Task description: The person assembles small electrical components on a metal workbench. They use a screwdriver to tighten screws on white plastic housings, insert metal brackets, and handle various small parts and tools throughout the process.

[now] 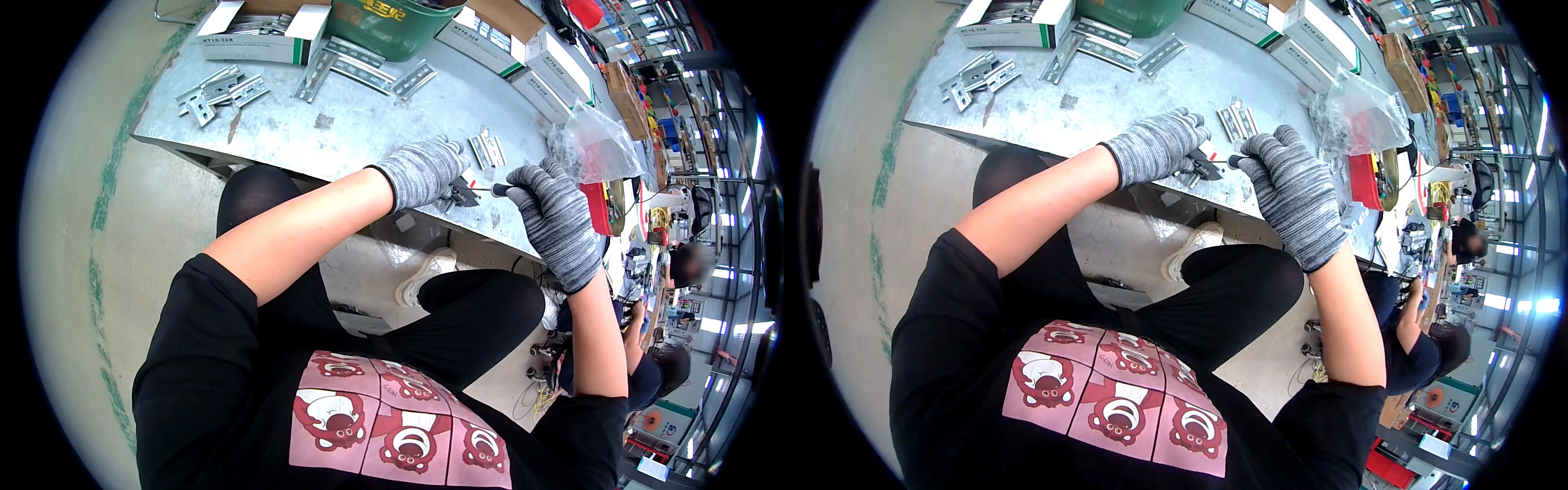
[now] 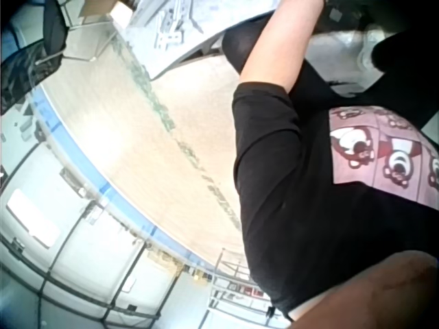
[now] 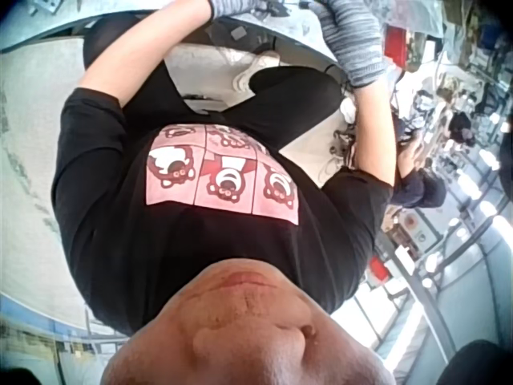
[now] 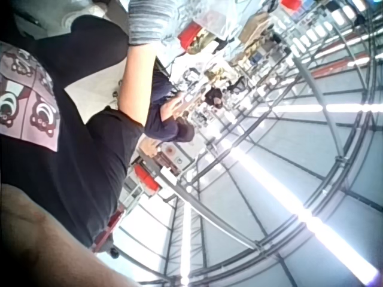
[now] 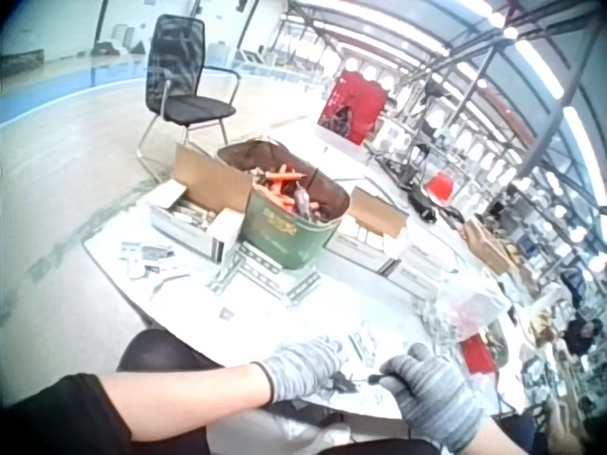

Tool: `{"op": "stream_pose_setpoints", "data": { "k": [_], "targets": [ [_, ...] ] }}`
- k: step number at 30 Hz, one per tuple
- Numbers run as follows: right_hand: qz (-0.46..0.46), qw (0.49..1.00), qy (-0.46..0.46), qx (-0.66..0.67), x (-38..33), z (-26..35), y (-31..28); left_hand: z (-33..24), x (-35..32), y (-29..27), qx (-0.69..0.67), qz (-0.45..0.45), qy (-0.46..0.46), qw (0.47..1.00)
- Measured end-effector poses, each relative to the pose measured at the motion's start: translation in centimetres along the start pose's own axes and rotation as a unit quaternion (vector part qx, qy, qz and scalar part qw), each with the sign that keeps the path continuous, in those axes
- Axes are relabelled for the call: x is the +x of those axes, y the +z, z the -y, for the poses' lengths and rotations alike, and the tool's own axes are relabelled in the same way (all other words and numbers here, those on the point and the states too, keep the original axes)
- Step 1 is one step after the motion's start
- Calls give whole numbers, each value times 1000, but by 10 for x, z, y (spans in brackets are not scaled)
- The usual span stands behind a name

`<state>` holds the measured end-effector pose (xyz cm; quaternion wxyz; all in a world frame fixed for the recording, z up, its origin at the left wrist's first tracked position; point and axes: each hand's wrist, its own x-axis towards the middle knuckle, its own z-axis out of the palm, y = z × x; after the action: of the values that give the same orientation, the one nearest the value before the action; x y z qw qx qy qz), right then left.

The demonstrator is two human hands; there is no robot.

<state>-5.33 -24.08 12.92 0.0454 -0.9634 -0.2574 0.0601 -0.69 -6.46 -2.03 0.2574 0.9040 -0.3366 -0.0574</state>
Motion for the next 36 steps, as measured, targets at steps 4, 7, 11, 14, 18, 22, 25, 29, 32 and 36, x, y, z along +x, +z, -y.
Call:
{"op": "stream_pose_setpoints", "data": {
  "k": [4,7,11,14,18,22,25,29,32,36],
  "targets": [
    [26,994,-93,-44,0,5,-7,1,-3,1,10,-18,19,1000],
    [30,964,-210,-159,2,-1,-8,2,0,-1,-3,-5,13,1000],
    [41,984,-119,-129,6,4,-7,-2,-3,-5,13,15,13,1000],
    [61,995,-30,-70,6,-2,-6,-4,-3,-7,32,19,16,999],
    [96,995,21,-32,10,0,-10,-1,-1,-11,28,26,28,999],
    [112,916,-261,-282,17,8,-16,0,-3,-10,-1,13,31,999],
    [204,901,-221,-313,22,14,-21,2,-4,-6,1,-1,28,1000],
    [199,967,-98,-121,24,1,-10,0,-4,-7,5,6,38,999],
    [191,981,20,4,24,-2,-8,3,-7,-4,13,-7,46,999],
    [195,976,82,52,19,-10,-8,3,-3,-7,-2,4,35,999]
  ]
}}
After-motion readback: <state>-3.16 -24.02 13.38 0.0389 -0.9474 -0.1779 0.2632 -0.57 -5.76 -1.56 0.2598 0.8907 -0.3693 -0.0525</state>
